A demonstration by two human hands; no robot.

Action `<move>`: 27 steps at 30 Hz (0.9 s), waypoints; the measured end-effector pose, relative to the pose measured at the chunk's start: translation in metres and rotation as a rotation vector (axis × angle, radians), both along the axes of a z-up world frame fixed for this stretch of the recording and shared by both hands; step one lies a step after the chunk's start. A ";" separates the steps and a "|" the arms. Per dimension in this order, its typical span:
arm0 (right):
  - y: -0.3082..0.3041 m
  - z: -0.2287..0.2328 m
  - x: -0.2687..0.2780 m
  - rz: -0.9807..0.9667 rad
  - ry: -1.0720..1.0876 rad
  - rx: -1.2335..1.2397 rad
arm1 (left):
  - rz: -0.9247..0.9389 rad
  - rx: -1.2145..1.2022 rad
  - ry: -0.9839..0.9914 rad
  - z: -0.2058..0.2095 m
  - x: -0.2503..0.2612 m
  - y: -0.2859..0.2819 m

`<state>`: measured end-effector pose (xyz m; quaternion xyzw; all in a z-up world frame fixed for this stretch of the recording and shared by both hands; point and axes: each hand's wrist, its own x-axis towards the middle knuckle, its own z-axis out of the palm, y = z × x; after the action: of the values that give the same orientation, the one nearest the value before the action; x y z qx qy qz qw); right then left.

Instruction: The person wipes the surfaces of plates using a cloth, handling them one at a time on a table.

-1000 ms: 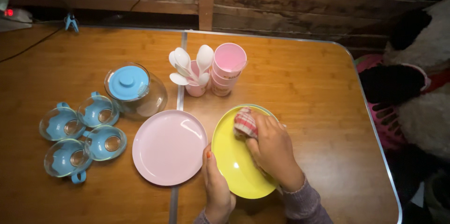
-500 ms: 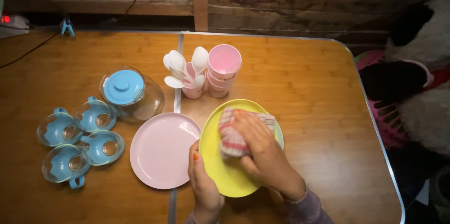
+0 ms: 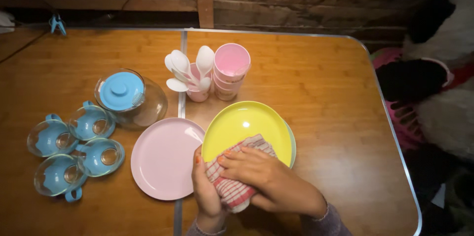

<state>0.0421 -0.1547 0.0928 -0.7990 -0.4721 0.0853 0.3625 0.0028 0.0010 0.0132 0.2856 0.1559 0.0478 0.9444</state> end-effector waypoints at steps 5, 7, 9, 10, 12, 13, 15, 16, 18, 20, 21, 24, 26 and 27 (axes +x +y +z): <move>0.002 0.000 0.004 -0.124 0.002 0.044 | 0.020 -0.032 -0.027 -0.007 0.001 -0.012; 0.003 -0.002 0.005 -0.148 0.010 0.051 | 0.035 -0.021 -0.003 -0.010 0.000 -0.016; 0.004 -0.006 0.008 -0.239 -0.040 0.026 | 0.072 0.052 -0.023 -0.012 -0.001 -0.020; 0.005 -0.008 0.009 -0.237 -0.040 0.025 | 0.074 0.050 -0.023 -0.013 -0.001 -0.022; 0.006 -0.012 0.013 -0.360 -0.127 0.022 | 0.054 0.048 -0.034 -0.015 -0.002 -0.026; 0.006 -0.013 0.015 -0.358 -0.129 0.022 | 0.056 0.047 -0.036 -0.015 -0.003 -0.028; 0.005 -0.017 0.021 -0.487 -0.154 0.049 | 0.042 0.091 -0.010 -0.016 -0.005 -0.031; 0.005 -0.019 0.022 -0.486 -0.158 0.051 | 0.043 0.091 -0.014 -0.016 -0.006 -0.032; 0.003 -0.021 0.026 -0.608 -0.244 0.035 | 0.026 0.110 0.012 -0.015 -0.007 -0.033; 0.002 -0.023 0.028 -0.691 -0.226 -0.007 | 0.021 0.125 0.021 -0.016 -0.005 -0.032; 0.002 -0.023 0.028 -0.773 -0.203 -0.050 | 0.017 0.140 0.035 -0.017 -0.004 -0.033; 0.000 -0.023 0.023 -0.797 -0.243 -0.046 | 0.018 0.138 0.024 -0.019 -0.005 -0.034; -0.002 -0.020 0.022 -0.773 -0.225 -0.044 | 0.009 0.113 0.027 -0.018 -0.007 -0.033; -0.003 -0.019 0.021 -0.747 -0.206 -0.045 | 0.003 0.085 0.031 -0.017 -0.008 -0.032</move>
<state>0.0632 -0.1582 0.0738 -0.9281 -0.1805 -0.1231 0.3014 -0.0053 -0.0314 -0.0042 0.3258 0.1686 0.0512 0.9289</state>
